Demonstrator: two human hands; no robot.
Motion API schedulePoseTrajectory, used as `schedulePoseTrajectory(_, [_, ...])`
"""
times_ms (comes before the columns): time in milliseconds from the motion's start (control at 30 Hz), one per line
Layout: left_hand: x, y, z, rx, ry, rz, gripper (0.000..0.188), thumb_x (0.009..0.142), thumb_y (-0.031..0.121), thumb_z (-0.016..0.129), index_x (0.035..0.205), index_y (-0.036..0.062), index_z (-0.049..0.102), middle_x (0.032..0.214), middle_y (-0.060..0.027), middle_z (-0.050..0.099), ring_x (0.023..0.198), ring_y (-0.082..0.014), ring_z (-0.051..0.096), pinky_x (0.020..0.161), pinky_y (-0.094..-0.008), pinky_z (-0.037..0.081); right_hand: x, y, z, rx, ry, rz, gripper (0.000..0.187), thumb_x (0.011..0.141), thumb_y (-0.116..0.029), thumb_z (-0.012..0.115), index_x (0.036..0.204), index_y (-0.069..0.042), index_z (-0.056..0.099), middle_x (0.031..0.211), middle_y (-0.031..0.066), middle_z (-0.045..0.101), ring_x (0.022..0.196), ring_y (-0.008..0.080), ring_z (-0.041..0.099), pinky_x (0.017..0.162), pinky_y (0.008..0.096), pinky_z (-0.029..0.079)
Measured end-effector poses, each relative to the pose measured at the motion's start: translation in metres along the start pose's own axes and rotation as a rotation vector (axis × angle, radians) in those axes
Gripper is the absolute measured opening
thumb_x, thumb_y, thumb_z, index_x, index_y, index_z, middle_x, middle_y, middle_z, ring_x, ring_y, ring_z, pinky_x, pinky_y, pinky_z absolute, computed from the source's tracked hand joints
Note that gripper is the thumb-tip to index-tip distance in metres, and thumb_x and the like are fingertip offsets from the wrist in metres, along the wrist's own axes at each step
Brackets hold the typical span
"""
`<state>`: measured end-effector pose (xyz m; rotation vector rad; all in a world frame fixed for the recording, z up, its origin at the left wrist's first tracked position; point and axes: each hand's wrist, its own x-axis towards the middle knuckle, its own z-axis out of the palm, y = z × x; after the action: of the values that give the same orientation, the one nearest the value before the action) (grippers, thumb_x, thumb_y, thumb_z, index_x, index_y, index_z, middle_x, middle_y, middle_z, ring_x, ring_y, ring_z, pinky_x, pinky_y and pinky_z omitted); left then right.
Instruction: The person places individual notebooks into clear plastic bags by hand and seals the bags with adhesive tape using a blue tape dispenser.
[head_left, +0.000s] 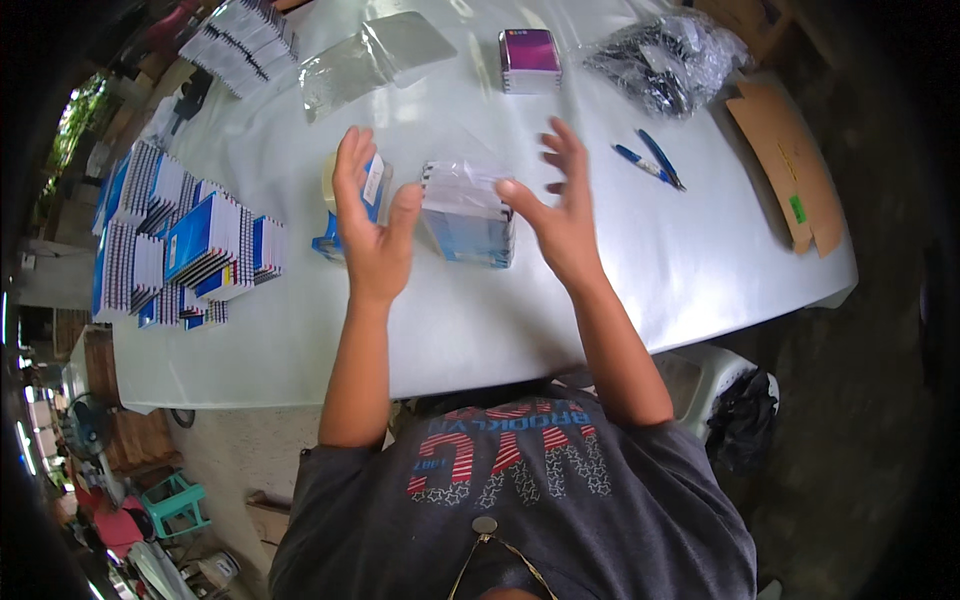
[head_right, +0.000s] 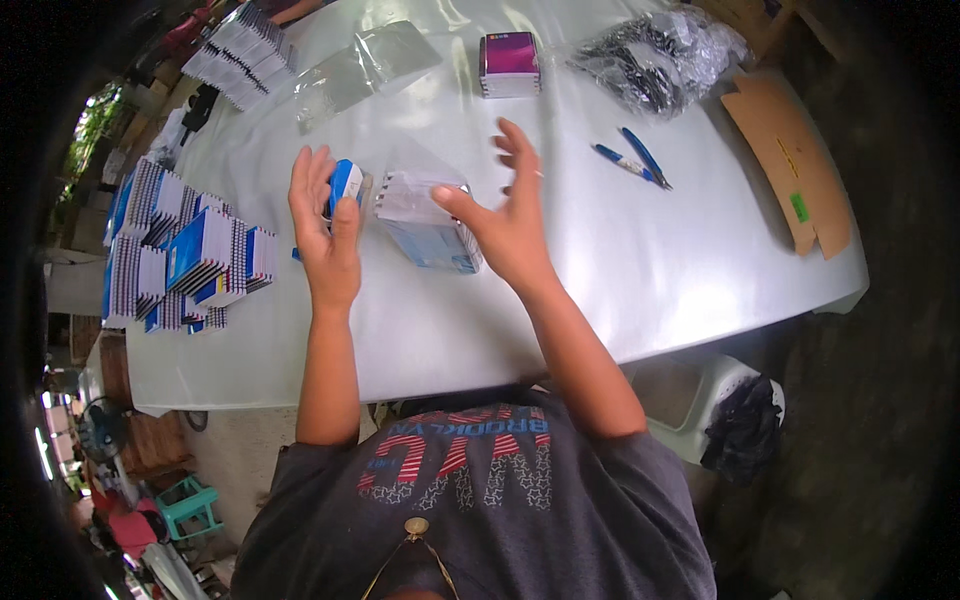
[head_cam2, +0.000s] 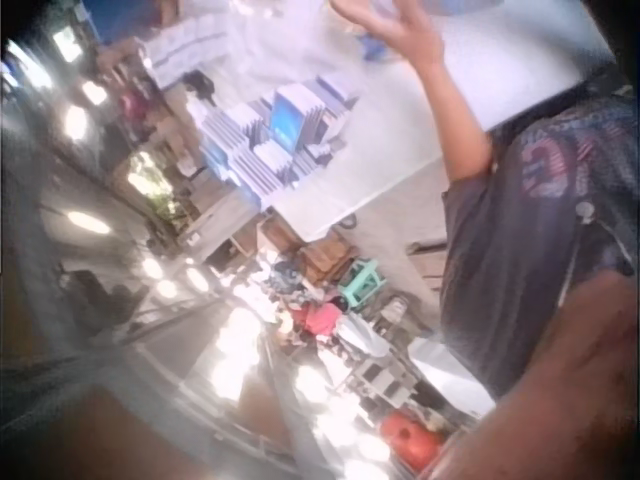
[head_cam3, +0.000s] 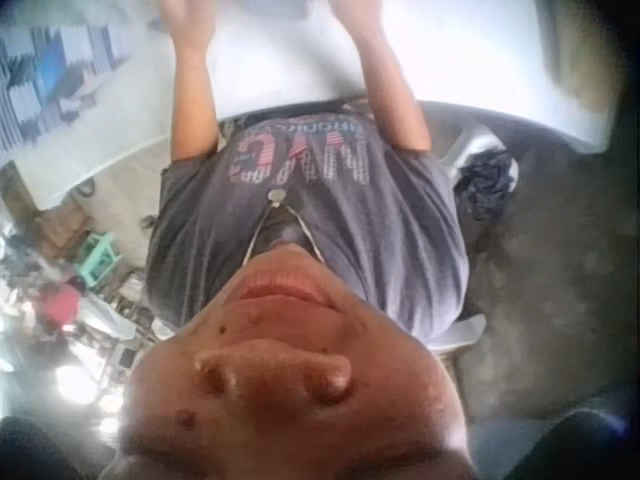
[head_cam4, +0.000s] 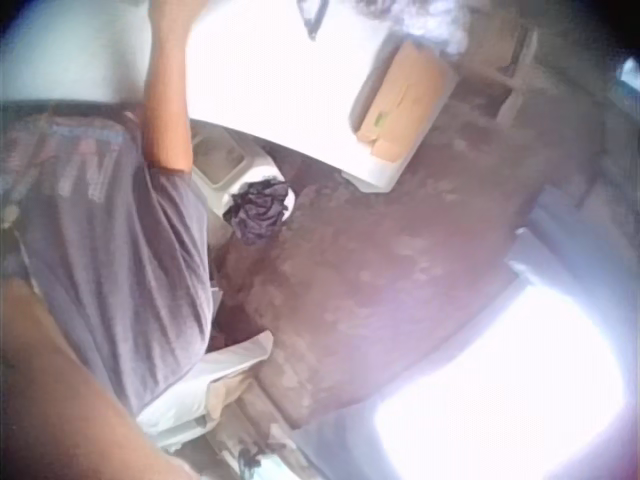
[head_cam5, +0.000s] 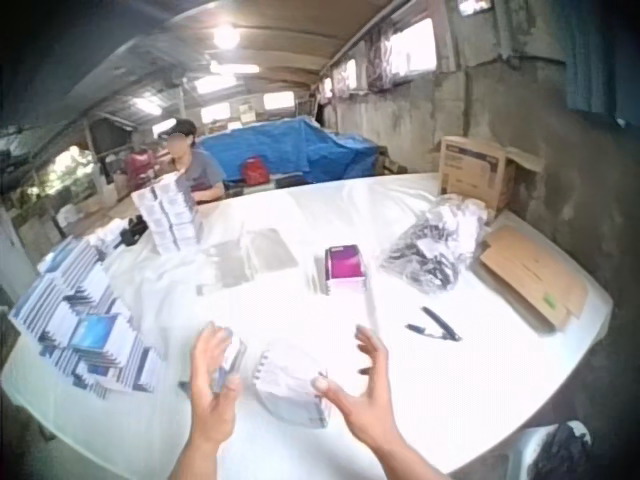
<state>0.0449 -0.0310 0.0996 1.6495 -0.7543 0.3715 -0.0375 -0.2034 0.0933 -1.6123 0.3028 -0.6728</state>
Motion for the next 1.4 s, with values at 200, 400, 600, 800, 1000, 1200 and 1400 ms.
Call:
schedulePoseTrajectory(200, [-0.045,-0.022,0.005,-0.336,-0.218,-0.267,0.087,0.086,0.047,0.063,0.147,0.0022,0.019,0.144,-0.0206,0.035,0.134,-0.0321,0.033,0.111,-0.0440,0.023,-0.032,0.011,-0.005,-0.252,-0.155,-0.274,0.075,0.062,-0.037,0.085,0.121,-0.007,0.049,0.136,0.0194,0.040,0.125,0.0339,0.041,0.101,0.0435,0.036])
schedulePoseTrajectory(400, [-0.067,-0.003,0.017,-0.330,-0.117,-0.180,0.088,0.090,0.063,0.036,0.148,0.0020,0.012,0.149,-0.0173,0.025,0.138,-0.0281,0.024,0.112,-0.0421,0.016,-0.023,0.024,-0.017,0.033,-0.440,-0.218,0.086,0.069,-0.067,0.067,0.129,-0.007,0.053,0.144,0.0188,0.039,0.132,0.0328,0.038,0.107,0.0437,0.030])
schedulePoseTrajectory(600, [-0.040,0.005,-0.020,0.064,-0.274,-0.049,0.062,0.079,0.028,0.050,0.134,0.0022,0.044,0.145,-0.0157,0.034,0.136,-0.0286,0.029,0.111,-0.0425,0.022,-0.025,0.015,-0.023,0.025,-0.345,-0.244,0.086,0.077,-0.071,0.051,0.135,-0.007,0.048,0.145,0.0192,0.037,0.136,0.0339,0.032,0.111,0.0479,0.020])
schedulePoseTrajectory(800, [-0.015,0.018,-0.030,0.055,-0.280,0.061,0.062,0.063,0.005,0.058,0.124,0.0105,0.057,0.138,-0.0150,0.039,0.130,-0.0325,0.037,0.109,-0.0428,0.027,-0.036,0.029,-0.023,-0.049,-0.145,-0.358,0.090,0.074,-0.045,0.069,0.141,-0.003,0.027,0.143,0.0171,0.036,0.133,0.0309,0.033,0.107,0.0463,0.025])
schedulePoseTrajectory(1000, [-0.055,0.009,0.006,0.202,-0.280,0.033,0.059,0.069,0.009,0.077,0.124,0.0103,0.056,0.136,-0.0136,0.038,0.122,-0.0311,0.044,0.099,-0.0403,0.041,-0.041,0.030,-0.017,-0.265,-0.409,-0.365,0.087,0.075,-0.015,0.075,0.146,-0.007,0.026,0.148,0.0175,0.029,0.134,0.0330,0.033,0.109,0.0418,0.028])
schedulePoseTrajectory(1200, [-0.066,0.011,0.008,0.267,-0.119,-0.028,0.056,0.068,0.010,0.082,0.120,0.0102,0.061,0.135,-0.0131,0.037,0.119,-0.0296,0.044,0.096,-0.0395,0.041,-0.044,0.027,-0.014,-0.177,-0.226,-0.308,0.082,0.071,-0.010,0.075,0.142,-0.009,0.034,0.141,0.0169,0.036,0.128,0.0341,0.038,0.105,0.0441,0.033])
schedulePoseTrajectory(1400, [-0.057,0.020,0.003,0.553,-0.216,0.190,0.051,0.071,0.019,0.080,0.119,0.0190,0.065,0.137,-0.0159,0.037,0.124,-0.0343,0.036,0.103,-0.0454,0.028,-0.051,0.022,-0.011,-0.274,-0.264,-0.322,0.070,0.067,-0.007,0.068,0.134,-0.012,0.048,0.135,0.0135,0.041,0.126,0.0336,0.036,0.106,0.0428,0.030])
